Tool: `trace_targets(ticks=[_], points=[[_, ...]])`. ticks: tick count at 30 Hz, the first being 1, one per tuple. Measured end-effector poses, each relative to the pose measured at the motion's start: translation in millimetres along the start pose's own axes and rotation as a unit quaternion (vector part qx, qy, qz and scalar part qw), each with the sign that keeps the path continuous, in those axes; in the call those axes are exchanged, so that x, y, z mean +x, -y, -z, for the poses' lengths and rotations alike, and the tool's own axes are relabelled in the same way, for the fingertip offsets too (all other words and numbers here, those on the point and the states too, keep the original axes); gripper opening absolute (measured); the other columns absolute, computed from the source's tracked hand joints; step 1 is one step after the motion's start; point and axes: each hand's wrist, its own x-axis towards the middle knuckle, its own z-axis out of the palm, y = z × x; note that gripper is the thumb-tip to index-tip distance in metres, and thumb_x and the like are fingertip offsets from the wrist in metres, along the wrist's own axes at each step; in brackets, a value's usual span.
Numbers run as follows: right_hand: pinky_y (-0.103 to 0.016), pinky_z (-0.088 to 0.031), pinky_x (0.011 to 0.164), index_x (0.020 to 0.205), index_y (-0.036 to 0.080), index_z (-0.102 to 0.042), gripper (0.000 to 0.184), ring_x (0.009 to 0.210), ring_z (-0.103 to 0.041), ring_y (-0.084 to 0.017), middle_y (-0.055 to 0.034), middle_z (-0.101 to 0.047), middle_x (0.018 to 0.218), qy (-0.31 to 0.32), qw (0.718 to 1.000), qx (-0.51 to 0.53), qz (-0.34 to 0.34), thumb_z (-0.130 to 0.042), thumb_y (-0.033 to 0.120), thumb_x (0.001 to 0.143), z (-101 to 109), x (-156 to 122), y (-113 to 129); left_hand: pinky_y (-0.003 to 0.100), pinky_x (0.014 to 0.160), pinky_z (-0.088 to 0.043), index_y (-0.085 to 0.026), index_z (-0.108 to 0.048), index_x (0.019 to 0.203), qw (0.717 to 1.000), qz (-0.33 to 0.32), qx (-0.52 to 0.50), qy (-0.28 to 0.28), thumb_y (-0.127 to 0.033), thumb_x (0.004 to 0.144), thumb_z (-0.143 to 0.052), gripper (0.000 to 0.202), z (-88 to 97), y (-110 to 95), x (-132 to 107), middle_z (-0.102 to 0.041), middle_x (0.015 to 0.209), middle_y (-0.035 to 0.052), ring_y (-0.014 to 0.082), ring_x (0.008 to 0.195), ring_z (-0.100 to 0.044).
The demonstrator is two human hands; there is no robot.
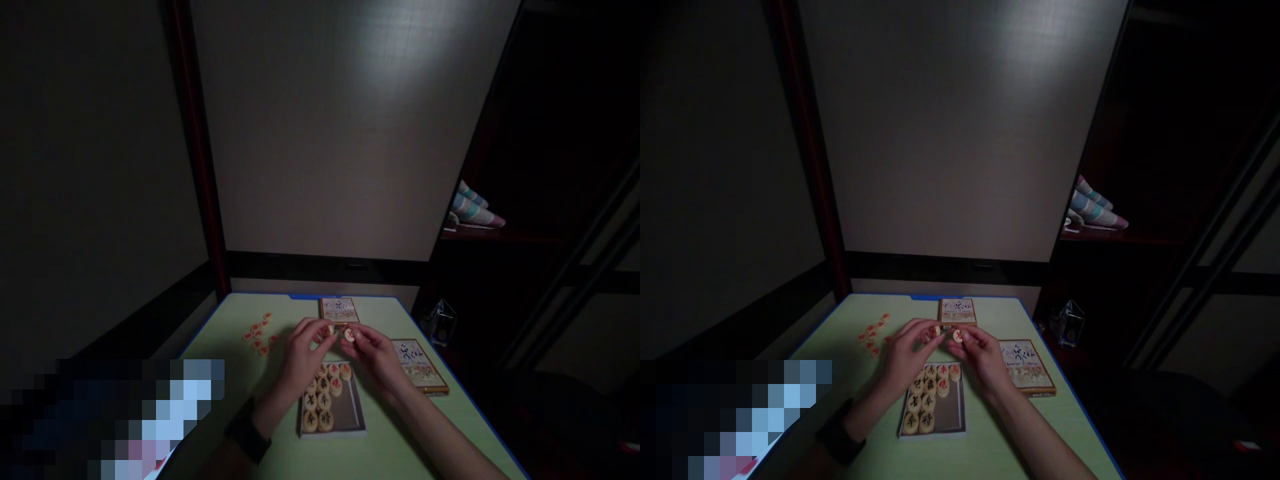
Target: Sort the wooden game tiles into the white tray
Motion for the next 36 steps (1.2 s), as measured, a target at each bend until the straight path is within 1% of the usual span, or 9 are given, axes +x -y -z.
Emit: trace_targets(ticks=[2,4,7,11,17,23,26,29,36], points=[[-0.041,-0.058,0.085,0.094,0.017,-0.074,0.038,0.082,-0.072,-0.022,-0.0089,-0.076,0.096,0.004,1.000,-0.019,0.014,-0.086,0.036,0.064,2,0,2,0.029,0.076,-0.055,-0.019,-0.069,0.098,0.994,0.064,-0.090,0.003,-0.025,0.076,-0.070,0.022,-3.6,5,2,-0.071,0.092,0.0054,0.0179,0.080,-0.066],[-0.042,-0.058,0.084,0.096,0.016,-0.073,0.038,0.083,-0.072,-0.023,-0.0085,-0.076,0.093,0.010,0.996,-0.075,0.045,-0.084,0.036,0.066,3,0,1,0.030,0.077,-0.056,-0.017,-0.067,0.100,0.970,0.130,-0.204,0.024,-0.028,0.071,-0.075,0.032,-7.2,8,4,-0.072,0.090,0.0066,0.0193,0.082,-0.068],[-0.040,-0.057,0.082,0.098,0.018,-0.072,0.029,0.086,-0.070,-0.024,-0.0089,-0.075,0.094,0.002,0.960,-0.241,0.144,-0.076,0.036,0.075,4,-2,-3,0.034,0.085,-0.055,-0.015,-0.066,0.096,0.933,0.181,-0.307,0.046,-0.031,0.063,-0.082,0.040,-8.9,8,5,-0.074,0.096,0.0092,0.0219,0.091,-0.069],[-0.035,-0.056,0.082,0.103,0.022,-0.070,0.020,0.088,-0.067,-0.020,-0.0075,-0.072,0.104,0.005,0.867,-0.424,0.260,-0.061,0.028,0.086,6,-6,-9,0.033,0.083,-0.056,-0.015,-0.066,0.084,0.931,0.190,-0.309,0.041,-0.033,0.060,-0.083,0.035,-7.0,5,5,-0.074,0.091,0.0087,0.0210,0.086,-0.069],[-0.034,-0.057,0.082,0.118,0.023,-0.063,0.028,0.088,-0.069,-0.020,-0.0072,-0.072,0.105,0.007,0.806,-0.499,0.317,-0.056,0.028,0.091,12,-10,-14,0.031,0.080,-0.055,-0.014,-0.069,0.084,0.929,0.192,-0.308,0.073,-0.029,0.060,-0.083,0.032,-10.9,6,3,-0.073,0.087,0.0078,0.0196,0.083,-0.068],[-0.037,-0.057,0.090,0.129,0.026,-0.057,0.036,0.106,-0.067,-0.022,-0.0095,-0.069,0.119,0.078,0.723,-0.558,0.400,-0.051,0.022,0.094,18,-13,-14,0.024,0.065,-0.051,-0.014,-0.067,0.082,0.904,0.209,-0.358,0.102,-0.013,0.053,-0.083,0.033,-17.9,8,0,-0.069,0.075,0.0034,0.0142,0.069,-0.064],[-0.037,-0.057,0.090,0.132,0.026,-0.056,0.040,0.110,-0.065,-0.024,-0.0112,-0.065,0.125,0.106,0.694,-0.578,0.415,-0.050,0.021,0.093,19,-13,-15,0.021,0.059,-0.047,-0.015,-0.066,0.078,0.905,0.206,-0.358,0.101,-0.004,0.050,-0.078,0.032,-21.2,12,0,-0.066,0.068,0.0005,0.0122,0.064,-0.061],[-0.035,-0.059,0.084,0.132,0.027,-0.058,0.042,0.107,-0.066,-0.025,-0.0123,-0.063,0.125,0.097,0.667,-0.621,0.400,-0.048,0.019,0.092,17,-15,-16,0.022,0.059,-0.046,-0.015,-0.065,0.072,0.905,0.207,-0.359,0.099,0.000,0.049,-0.073,0.029,-25.3,15,1,-0.066,0.067,0.0007,0.0128,0.064,-0.060],[-0.034,-0.058,0.070,0.139,0.026,-0.050,0.065,0.085,-0.069,-0.025,-0.0118,-0.062,0.122,0.150,0.561,-0.745,0.328,-0.055,0.009,0.077,-14,-9,1,0.021,0.058,-0.041,-0.014,-0.061,0.059,0.897,0.239,-0.361,0.090,0.004,0.042,-0.069,0.026,-14.1,23,13,-0.062,0.059,-0.0025,0.0100,0.058,-0.052]])
